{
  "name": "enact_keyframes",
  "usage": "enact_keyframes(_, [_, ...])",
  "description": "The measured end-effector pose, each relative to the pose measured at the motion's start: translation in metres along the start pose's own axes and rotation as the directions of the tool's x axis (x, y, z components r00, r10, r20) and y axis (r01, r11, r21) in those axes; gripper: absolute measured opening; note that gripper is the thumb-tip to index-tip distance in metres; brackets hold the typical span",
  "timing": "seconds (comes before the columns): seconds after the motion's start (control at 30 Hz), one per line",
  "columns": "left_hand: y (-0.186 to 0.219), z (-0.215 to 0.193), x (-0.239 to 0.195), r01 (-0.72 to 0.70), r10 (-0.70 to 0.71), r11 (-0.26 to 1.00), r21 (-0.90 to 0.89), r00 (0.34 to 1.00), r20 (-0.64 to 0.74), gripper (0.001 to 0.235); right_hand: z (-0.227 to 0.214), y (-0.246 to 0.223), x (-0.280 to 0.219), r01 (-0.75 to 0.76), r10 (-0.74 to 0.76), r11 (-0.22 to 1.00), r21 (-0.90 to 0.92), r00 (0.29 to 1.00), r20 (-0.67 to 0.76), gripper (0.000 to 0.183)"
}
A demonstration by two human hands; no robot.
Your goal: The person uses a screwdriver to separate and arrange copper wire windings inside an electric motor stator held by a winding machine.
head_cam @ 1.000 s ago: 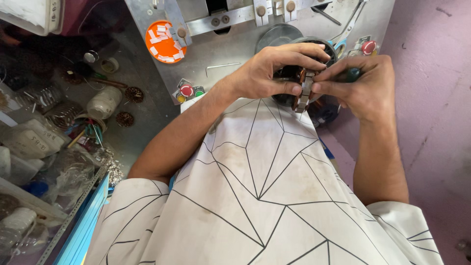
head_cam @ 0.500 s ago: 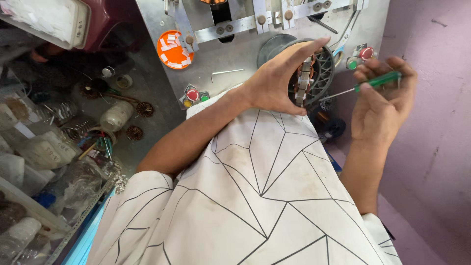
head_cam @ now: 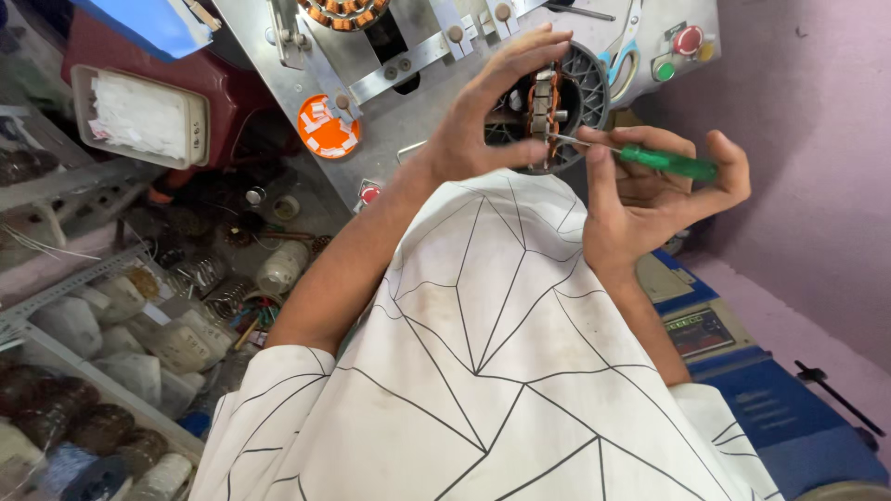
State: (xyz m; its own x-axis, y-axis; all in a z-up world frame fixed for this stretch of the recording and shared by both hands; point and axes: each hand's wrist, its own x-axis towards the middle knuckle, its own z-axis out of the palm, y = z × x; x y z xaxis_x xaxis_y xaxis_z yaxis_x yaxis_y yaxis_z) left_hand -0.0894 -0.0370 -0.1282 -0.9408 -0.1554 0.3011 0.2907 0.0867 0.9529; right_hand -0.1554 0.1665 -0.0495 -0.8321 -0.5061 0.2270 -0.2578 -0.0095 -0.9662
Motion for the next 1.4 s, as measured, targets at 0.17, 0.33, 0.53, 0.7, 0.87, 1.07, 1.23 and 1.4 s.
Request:
enact_keyframes(0.17, [-0.014,-0.014,0.004,0.116,-0.091,0.928,-0.353,0.992,0.086,0.057,0.006,0.007,-0.001,0.146,-0.149,0.985,-0.095,0.989,-0.020,0.071])
enact_keyframes(0.33, [-0.015,-0.019,0.008,0.149,-0.088,0.904,-0.402,0.982,0.166,0.051,0.007,0.018,0.006,0.247,-0.248,0.967,-0.064,0.969,0.005,0.069])
enact_keyframes(0.53, [-0.018,-0.021,0.012,0.153,-0.083,0.897,-0.415,0.980,0.183,0.044,0.018,0.031,0.010,0.561,-0.561,0.795,-0.231,0.825,0.074,0.066])
enact_keyframes(0.7, [-0.020,-0.021,0.012,0.145,-0.081,0.903,-0.404,0.982,0.172,0.045,0.016,0.028,0.012,0.519,-0.506,0.817,-0.252,0.854,0.119,0.063])
enact_keyframes(0.87, [-0.022,-0.022,0.013,0.113,-0.059,0.923,-0.367,0.986,0.154,0.044,0.022,0.024,0.020,0.482,-0.474,0.839,-0.251,0.875,0.096,0.063])
enact_keyframes(1.07, [-0.018,-0.021,0.008,0.113,-0.080,0.947,-0.300,0.990,0.119,0.043,0.018,-0.014,0.041,0.295,-0.218,0.922,-0.252,0.931,0.293,0.059])
enact_keyframes(1.23, [-0.016,-0.020,0.012,0.089,-0.063,0.950,-0.300,0.994,0.094,0.043,0.019,-0.033,0.058,0.239,-0.135,0.927,-0.290,0.932,0.337,0.058])
enact_keyframes(1.4, [-0.021,-0.020,0.002,0.169,-0.155,0.884,-0.435,0.986,0.067,0.042,0.022,-0.021,0.046,0.261,-0.220,0.930,-0.260,0.960,0.176,0.065])
